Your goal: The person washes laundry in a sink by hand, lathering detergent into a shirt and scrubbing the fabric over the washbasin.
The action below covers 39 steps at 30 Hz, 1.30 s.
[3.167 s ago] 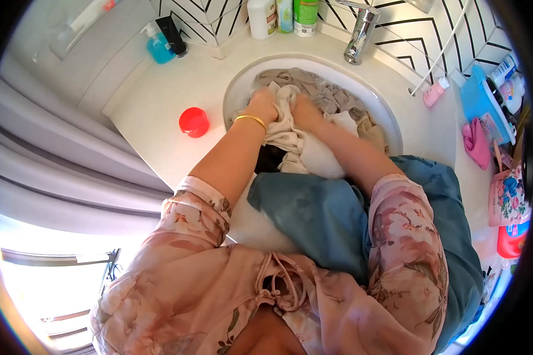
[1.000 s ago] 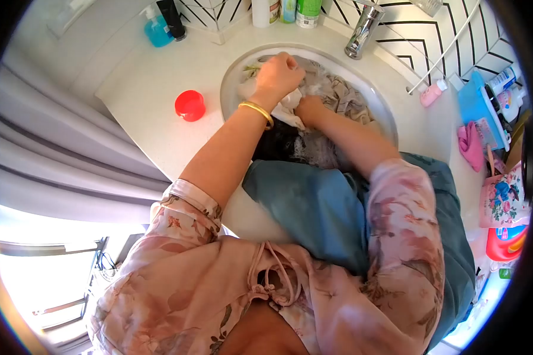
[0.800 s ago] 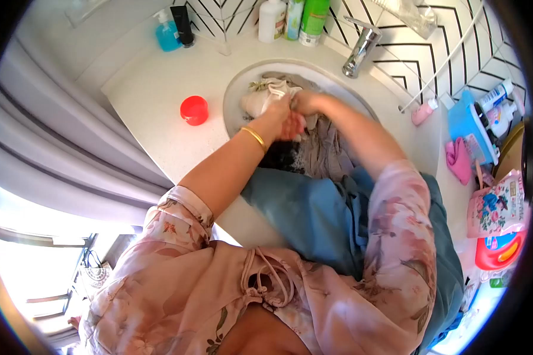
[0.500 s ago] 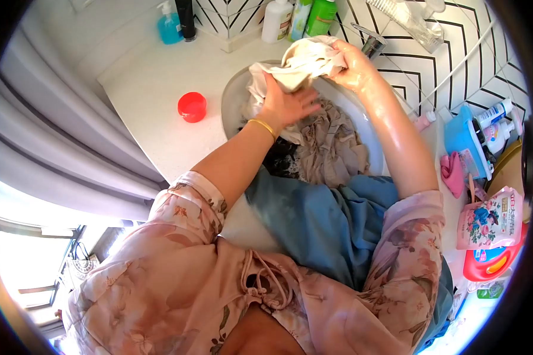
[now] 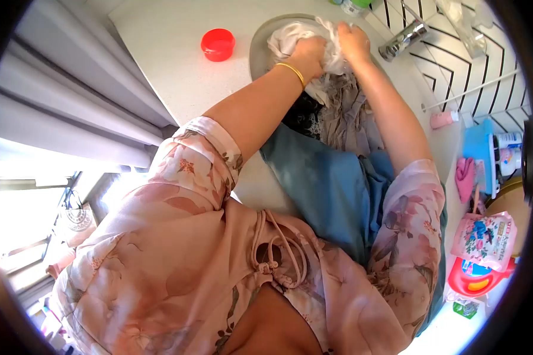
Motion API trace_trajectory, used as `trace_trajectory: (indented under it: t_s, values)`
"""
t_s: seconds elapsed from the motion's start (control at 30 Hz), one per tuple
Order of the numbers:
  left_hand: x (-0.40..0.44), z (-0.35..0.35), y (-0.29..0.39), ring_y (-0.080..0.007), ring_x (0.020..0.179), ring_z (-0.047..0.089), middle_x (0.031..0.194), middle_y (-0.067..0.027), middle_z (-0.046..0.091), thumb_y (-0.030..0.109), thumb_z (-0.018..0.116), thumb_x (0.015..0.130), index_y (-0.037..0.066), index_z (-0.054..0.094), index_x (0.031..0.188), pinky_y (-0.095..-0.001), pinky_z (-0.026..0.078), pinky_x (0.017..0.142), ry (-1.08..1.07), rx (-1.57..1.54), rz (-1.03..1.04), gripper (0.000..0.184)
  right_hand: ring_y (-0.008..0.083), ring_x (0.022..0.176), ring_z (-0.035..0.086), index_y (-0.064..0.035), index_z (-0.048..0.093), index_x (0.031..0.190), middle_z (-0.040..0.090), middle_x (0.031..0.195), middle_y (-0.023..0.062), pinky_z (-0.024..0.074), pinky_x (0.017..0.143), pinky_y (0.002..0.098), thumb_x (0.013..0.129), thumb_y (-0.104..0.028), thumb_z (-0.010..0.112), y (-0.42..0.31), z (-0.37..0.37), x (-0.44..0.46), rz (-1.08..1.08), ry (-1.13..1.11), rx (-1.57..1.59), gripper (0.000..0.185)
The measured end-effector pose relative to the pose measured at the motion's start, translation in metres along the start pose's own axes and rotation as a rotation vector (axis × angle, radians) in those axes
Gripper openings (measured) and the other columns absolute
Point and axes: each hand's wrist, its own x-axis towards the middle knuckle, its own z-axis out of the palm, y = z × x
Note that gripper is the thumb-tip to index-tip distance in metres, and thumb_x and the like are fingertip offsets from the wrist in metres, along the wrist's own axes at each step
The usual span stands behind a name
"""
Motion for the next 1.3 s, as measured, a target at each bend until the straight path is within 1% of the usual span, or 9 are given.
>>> trace_trajectory:
  t_s: [0.1, 0.23, 0.47, 0.57, 0.7, 0.87, 1.03, 1.13, 1.3]
  values:
    - [-0.007, 0.002, 0.005, -0.0255, 0.083, 0.055, 0.096, -0.0116, 0.056, 0.018, 0.049, 0.081, 0.004, 0.052, 0.102, -0.0367, 0.046, 0.07, 0.101, 0.158, -0.082, 0.025, 0.0363, 0.105, 0.049, 0.0045, 0.04, 0.12, 0.048, 0.114, 0.0269, 0.039, 0.088, 0.0408, 0.075, -0.053, 0.051, 0.015, -0.026, 0.005, -0.122, -0.171, -0.214, 0.074]
    - [-0.003, -0.029, 0.04, -0.0233, 0.088, 0.056, 0.094, -0.0134, 0.059, 0.004, 0.064, 0.065, 0.007, 0.052, 0.105, -0.0358, 0.046, 0.07, -0.416, 1.937, 0.633, 0.042, 0.0366, 0.124, 0.025, 0.0054, 0.017, 0.132, 0.021, 0.134, 0.0291, 0.0256, 0.101, 0.0366, 0.068, -0.06, 0.057, -0.053, -0.122, -0.1, -0.326, -0.604, -0.437, 0.1]
    - [-0.027, -0.039, 0.054, -0.0246, 0.079, 0.058, 0.09, -0.0135, 0.058, -0.005, 0.059, 0.055, 0.007, 0.054, 0.104, -0.0351, 0.045, 0.061, -0.491, 1.829, 0.822, 0.051, 0.0274, 0.106, 0.05, 0.0008, 0.042, 0.119, 0.052, 0.113, 0.0207, 0.0375, 0.09, 0.0324, 0.071, -0.033, 0.064, -0.054, -0.124, -0.21, -0.12, -1.322, -0.596, 0.063]
    - [-0.013, -0.045, 0.059, -0.0218, 0.078, 0.058, 0.087, -0.0121, 0.058, -0.006, 0.055, 0.055, 0.007, 0.054, 0.102, -0.0352, 0.045, 0.058, -0.447, 1.747, 0.738, 0.049, 0.0266, 0.081, 0.059, -0.0012, 0.055, 0.1, 0.06, 0.087, 0.0194, 0.0433, 0.073, 0.0337, 0.072, -0.02, 0.061, -0.068, -0.129, -0.208, 0.095, -1.083, -0.377, 0.034]
    - [-0.026, -0.021, 0.064, -0.0197, 0.06, 0.058, 0.068, -0.0069, 0.061, 0.004, 0.067, 0.052, 0.007, 0.062, 0.065, -0.0362, 0.045, 0.047, -0.251, 2.074, 0.71, 0.015, 0.0305, 0.072, 0.056, 0.0, 0.055, 0.087, 0.057, 0.078, 0.0193, 0.0428, 0.066, 0.0358, 0.075, -0.008, 0.055, -0.108, -0.115, -0.238, -0.321, -0.623, 0.185, 0.015]
    - [0.014, -0.033, 0.064, -0.0187, 0.058, 0.052, 0.074, -0.0075, 0.057, 0.005, 0.046, 0.074, 0.005, 0.055, 0.094, -0.0327, 0.044, 0.051, -0.46, 1.893, 0.985, 0.023, 0.0284, 0.083, 0.052, -0.0009, 0.053, 0.085, 0.053, 0.081, 0.0137, 0.0388, 0.067, 0.0404, 0.073, -0.012, 0.057, -0.15, -0.055, -0.243, -0.668, -0.391, -0.058, 0.017]
    - [-0.019, 0.003, 0.068, -0.0226, 0.069, 0.06, 0.08, -0.009, 0.063, 0.008, 0.067, 0.059, 0.01, 0.061, 0.087, -0.035, 0.048, 0.056, 0.186, 1.532, 0.473, 0.028, 0.027, 0.104, 0.042, -0.0016, 0.054, 0.097, 0.051, 0.107, 0.0121, 0.0306, 0.083, 0.0432, 0.073, -0.029, 0.056, -0.131, 0.002, -0.258, -0.848, -0.458, -0.18, 0.037]
    - [-0.01, -0.021, 0.064, -0.0208, 0.076, 0.058, 0.081, -0.0115, 0.061, 0.01, 0.067, 0.062, 0.009, 0.058, 0.095, -0.0329, 0.047, 0.062, -0.117, 1.933, 0.955, 0.034, 0.0333, 0.114, 0.035, -0.0082, 0.05, 0.114, 0.043, 0.122, 0.0154, 0.0244, 0.092, 0.0478, 0.073, -0.041, 0.053, -0.137, 0.012, -0.271, -1.008, -0.442, 0.117, 0.053]
    - [-0.028, -0.008, 0.044, -0.0265, 0.087, 0.059, 0.088, -0.0117, 0.062, 0.016, 0.062, 0.07, 0.01, 0.06, 0.092, -0.0324, 0.048, 0.071, -0.296, 1.704, 0.547, 0.023, 0.036, 0.114, 0.037, -0.0046, 0.047, 0.116, 0.038, 0.125, 0.0202, 0.0287, 0.095, 0.0436, 0.073, -0.045, 0.057, -0.14, -0.094, -0.241, -0.903, -1.233, -0.244, 0.06]
